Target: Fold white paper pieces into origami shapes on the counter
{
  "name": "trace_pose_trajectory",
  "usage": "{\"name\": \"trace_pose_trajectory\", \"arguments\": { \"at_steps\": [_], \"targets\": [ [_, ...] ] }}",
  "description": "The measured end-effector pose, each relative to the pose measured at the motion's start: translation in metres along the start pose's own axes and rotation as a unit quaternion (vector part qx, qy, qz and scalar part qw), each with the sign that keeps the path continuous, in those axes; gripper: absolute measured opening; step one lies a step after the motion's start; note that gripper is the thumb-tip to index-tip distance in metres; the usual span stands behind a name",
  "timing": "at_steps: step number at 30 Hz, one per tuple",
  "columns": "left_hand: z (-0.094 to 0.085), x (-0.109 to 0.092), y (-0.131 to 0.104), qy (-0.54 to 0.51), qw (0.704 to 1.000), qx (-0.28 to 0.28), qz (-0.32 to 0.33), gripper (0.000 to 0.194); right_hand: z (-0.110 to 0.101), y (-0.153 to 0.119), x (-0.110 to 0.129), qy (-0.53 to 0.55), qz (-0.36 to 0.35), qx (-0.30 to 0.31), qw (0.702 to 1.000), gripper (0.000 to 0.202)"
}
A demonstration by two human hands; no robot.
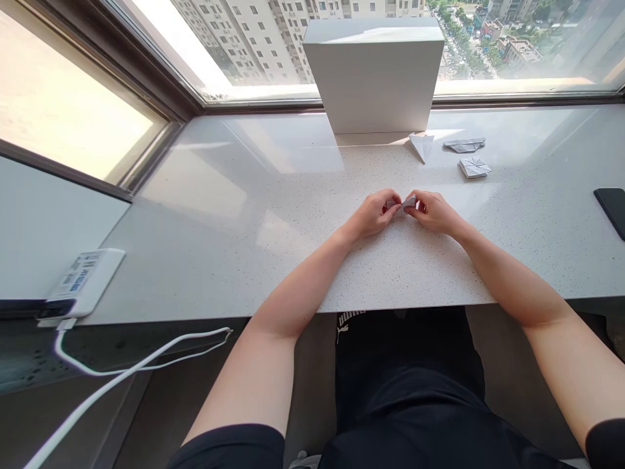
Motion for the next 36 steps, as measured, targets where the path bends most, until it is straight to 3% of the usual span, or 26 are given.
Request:
{"name": "trace_pose_trajectory", "arguments": {
  "at_steps": [12, 29, 32, 36],
  "targets": [
    [0.0005, 0.0023, 0.0001, -0.009, 1.000, 0.003, 0.012, 0.007, -0.0010, 0.0010, -0.0051, 0.003, 0.034, -0.005, 0.999, 0.027],
    [0.0011, 0.0034, -0.0010, 0.000, 1.000, 0.008, 0.023, 0.009, 0.0008, 0.0004, -0.0028, -0.001, 0.010, 0.010, 1.000, 0.015],
    [0.0007, 0.0016, -0.0012, -0.018, 1.000, -0.006, -0.003, 0.015, -0.0012, 0.0015, -0.0035, 0.009, 0.016, -0.006, 1.000, 0.025],
    [-0.0005, -0.0003, -0.0013, -0.065, 0.995, -0.068, -0.043, 0.025, -0.0029, 0.0031, -0.0055, 0.074, 0.075, -0.011, 0.994, 0.051]
  ]
}}
Point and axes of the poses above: each hand's wrist, its own y-axis towards the middle knuckle, its own z-axis out of the palm, x = y × z, the point moved 4 cm from there along y, towards the middle knuckle, and after that the axes turned 14 degrees about -x, right-handed, at the moved point
